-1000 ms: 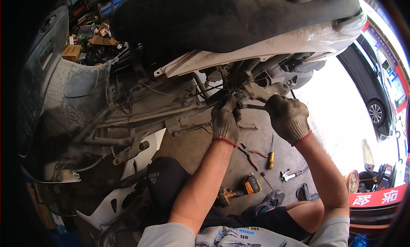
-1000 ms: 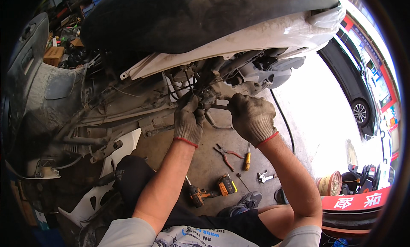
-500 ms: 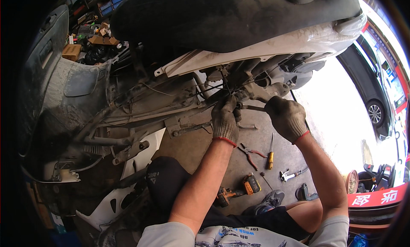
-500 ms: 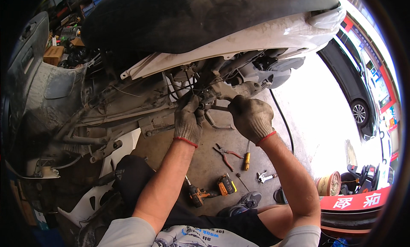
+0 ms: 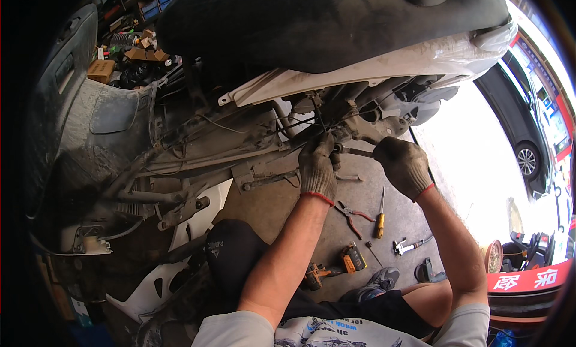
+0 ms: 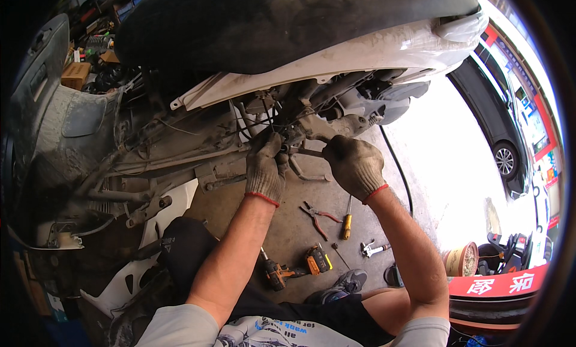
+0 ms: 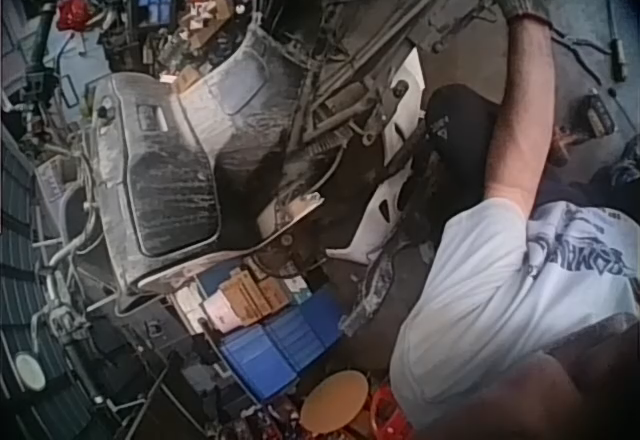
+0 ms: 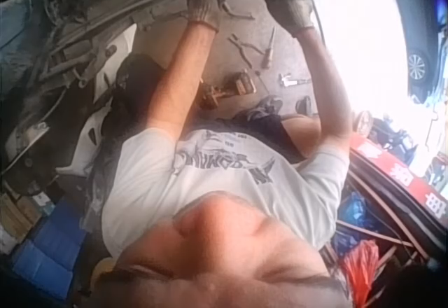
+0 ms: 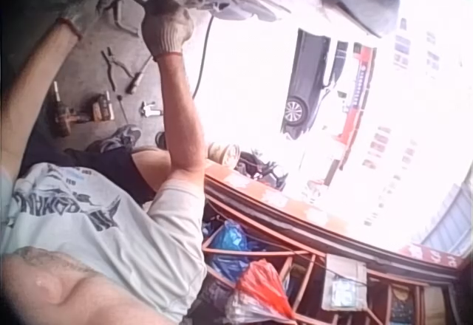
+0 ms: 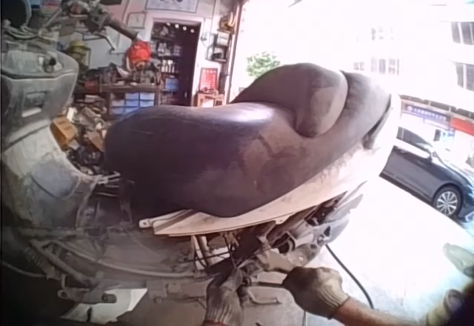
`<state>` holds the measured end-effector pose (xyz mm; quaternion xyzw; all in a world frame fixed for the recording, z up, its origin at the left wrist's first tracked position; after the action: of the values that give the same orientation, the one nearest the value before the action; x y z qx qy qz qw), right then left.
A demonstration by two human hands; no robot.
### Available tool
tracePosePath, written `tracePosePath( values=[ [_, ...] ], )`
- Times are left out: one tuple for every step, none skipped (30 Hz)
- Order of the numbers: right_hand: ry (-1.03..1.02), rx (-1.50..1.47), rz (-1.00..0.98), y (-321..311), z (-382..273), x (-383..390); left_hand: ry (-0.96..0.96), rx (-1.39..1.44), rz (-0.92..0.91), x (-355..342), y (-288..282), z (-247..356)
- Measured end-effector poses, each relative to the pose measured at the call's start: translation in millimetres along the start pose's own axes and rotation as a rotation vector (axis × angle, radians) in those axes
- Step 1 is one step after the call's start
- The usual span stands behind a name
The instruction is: Repairing internal engine and frame components of a scooter.
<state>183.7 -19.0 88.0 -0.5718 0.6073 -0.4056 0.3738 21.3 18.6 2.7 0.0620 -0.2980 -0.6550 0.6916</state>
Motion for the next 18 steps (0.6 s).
tracePosePath(
  values=[
    [0.0, 0.0, 0.0, 0.7, 1.3, -0.3, 0.002, -0.015, -0.005, 0.0, 0.3, 0.4],
    [-0.005, -0.005, 0.006, 1.4, 2.9, -0.5, 0.003, -0.014, -0.005, 0.3, 0.8, 0.9],
    [-0.009, -0.011, 0.011, 1.5, 3.7, -0.6, -0.009, -0.002, 0.009, 1.0, 0.7, 0.9],
    [-0.009, -0.011, 0.011, 1.2, 3.8, -0.6, -0.021, 0.01, 0.023, 1.4, 0.6, 0.5],
    [-0.02, 0.004, 0.013, 0.6, 3.2, -0.4, -0.02, 0.01, 0.023, 0.7, 1.1, -1.0],
    [-0.032, 0.018, 0.013, 0.5, 1.5, -0.3, 0.014, 0.01, 0.009, -0.7, 1.6, -1.4],
    [-0.032, 0.017, 0.013, -1.6, -1.2, 1.5, 0.048, 0.01, -0.006, -1.7, 2.2, -1.6],
    [-0.029, 0.045, 0.018, -5.7, -5.9, 5.0, 0.048, 0.009, -0.006, -2.3, 1.5, -4.1],
    [-0.029, 0.072, 0.025, -8.6, -11.4, 7.2, 0.061, 0.008, -0.015, -2.2, 1.3, -3.2],
    [-0.032, 0.07, 0.028, -8.0, -15.1, 8.9, 0.075, 0.006, -0.023, -2.0, 1.1, -2.7],
    [-0.052, 0.124, 0.05, -7.5, -19.7, 11.2, 0.079, 0.004, -0.023, -2.5, -0.5, -4.8],
    [-0.074, 0.177, 0.07, -6.3, -24.8, 12.9, 0.063, -0.023, 0.005, -3.0, -4.9, -9.0],
    [-0.079, 0.173, 0.07, -6.6, -30.3, 15.0, 0.047, -0.051, 0.033, -4.0, -9.5, -13.1],
    [-0.088, 0.196, 0.058, -7.9, -36.7, 17.6, 0.051, -0.053, 0.039, -5.7, -12.6, -15.8],
    [-0.092, 0.222, 0.046, -8.5, -39.3, 20.2, 0.031, -0.067, 0.047, -5.2, -14.1, -19.7],
    [-0.119, 0.217, 0.082, -6.2, -39.3, 19.6, 0.011, -0.08, 0.056, -5.3, -15.9, -23.2],
    [-0.119, 0.215, 0.081, -3.0, -37.9, 18.3, 0.011, -0.081, 0.056, -6.5, -18.4, -25.6],
    [-0.135, 0.215, 0.07, 0.4, -38.4, 16.6, 0.03, -0.093, 0.058, -8.7, -22.0, -26.4]
  ],
)
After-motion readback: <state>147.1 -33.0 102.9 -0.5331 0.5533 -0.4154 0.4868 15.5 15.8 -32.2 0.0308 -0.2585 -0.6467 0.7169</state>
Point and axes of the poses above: each hand's wrist, its own x-axis away from the middle knuckle, its own y-axis out of the palm, z = x × y, the point moved 6 cm from there along -x, towards the middle knuckle, and after that the axes turned 14 degrees about -x, right-handed, at the moved point
